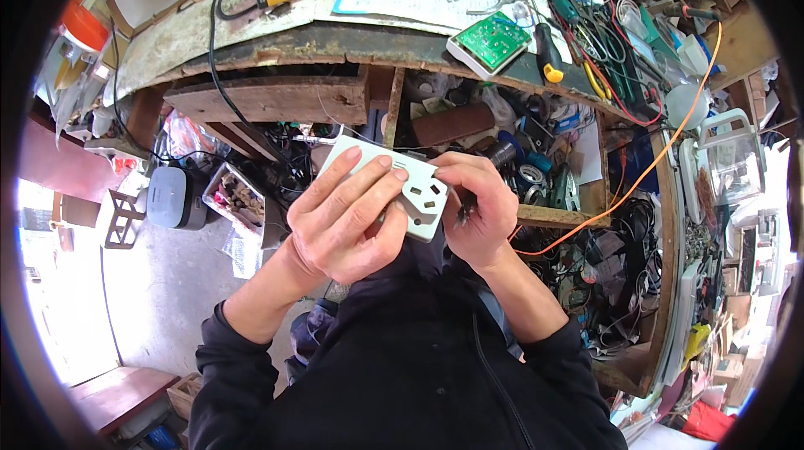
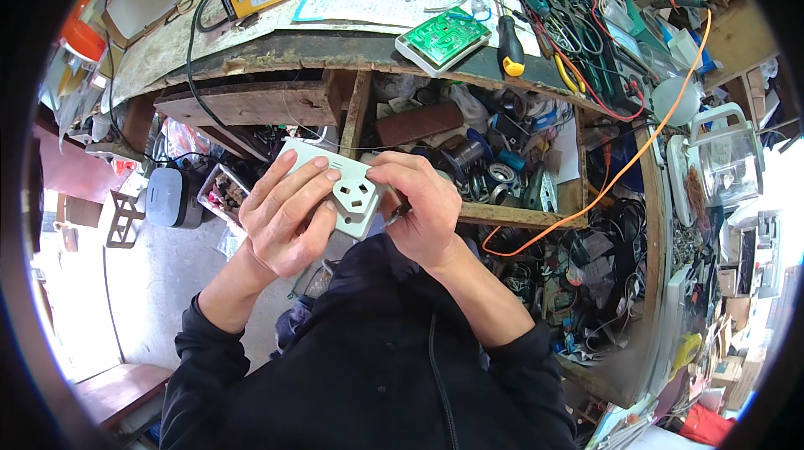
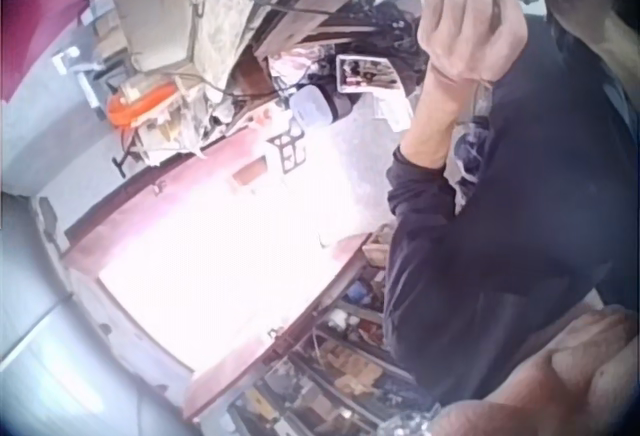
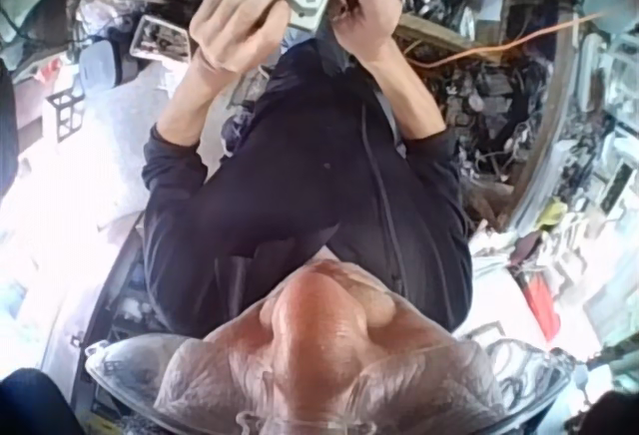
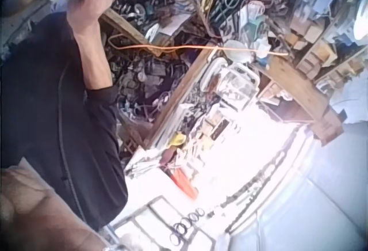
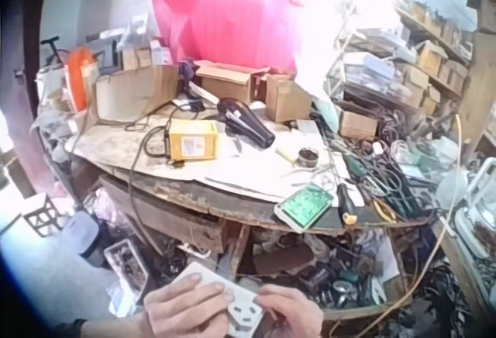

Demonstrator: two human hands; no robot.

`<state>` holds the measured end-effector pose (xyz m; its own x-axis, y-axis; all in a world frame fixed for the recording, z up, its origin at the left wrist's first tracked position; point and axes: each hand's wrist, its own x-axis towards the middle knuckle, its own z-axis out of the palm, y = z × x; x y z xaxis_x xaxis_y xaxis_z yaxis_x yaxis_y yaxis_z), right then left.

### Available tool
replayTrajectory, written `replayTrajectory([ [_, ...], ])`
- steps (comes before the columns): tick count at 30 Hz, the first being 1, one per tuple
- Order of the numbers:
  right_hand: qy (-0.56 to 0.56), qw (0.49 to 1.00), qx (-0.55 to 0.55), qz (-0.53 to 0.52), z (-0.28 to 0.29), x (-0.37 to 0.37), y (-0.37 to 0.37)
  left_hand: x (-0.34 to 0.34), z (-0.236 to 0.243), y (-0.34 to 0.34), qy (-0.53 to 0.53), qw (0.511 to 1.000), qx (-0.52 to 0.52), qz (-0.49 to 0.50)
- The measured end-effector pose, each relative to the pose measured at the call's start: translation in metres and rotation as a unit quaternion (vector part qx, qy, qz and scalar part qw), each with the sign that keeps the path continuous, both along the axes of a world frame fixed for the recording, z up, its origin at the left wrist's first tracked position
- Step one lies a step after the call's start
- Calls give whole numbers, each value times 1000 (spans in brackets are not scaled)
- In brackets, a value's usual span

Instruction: The person holds a small white plastic electrical box and uses a soldering iron to apply heat to the internal metal terminals. The person repeatedly repositions the box and the soldering iron to work on different connection points inside the unit.

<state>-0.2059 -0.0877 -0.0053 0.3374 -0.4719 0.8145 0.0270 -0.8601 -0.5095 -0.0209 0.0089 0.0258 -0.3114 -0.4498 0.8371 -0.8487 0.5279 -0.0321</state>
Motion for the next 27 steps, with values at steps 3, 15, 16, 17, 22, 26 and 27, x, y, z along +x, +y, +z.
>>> replayTrajectory([
  [3,-2,1000,-1,-4,-1,1,0,1,-1,-2,4,1000,2,-6],
  [15,90,903,419,33,40,-8,0,-5,6,-17,559,690,455,-70],
  [16,90,888,448,49,36,-10,-6,-1,4,-21,584,641,487,-100],
  [17,87,880,462,59,33,-10,-10,1,3,-25,574,636,507,-94],
  [22,120,869,475,72,17,-12,-21,6,-17,-35,608,556,556,-112],
  [26,134,871,465,85,13,-9,-22,3,-28,-42,582,586,555,-100],
  [27,133,873,461,87,12,-9,-22,1,-28,-43,580,594,549,-96],
])
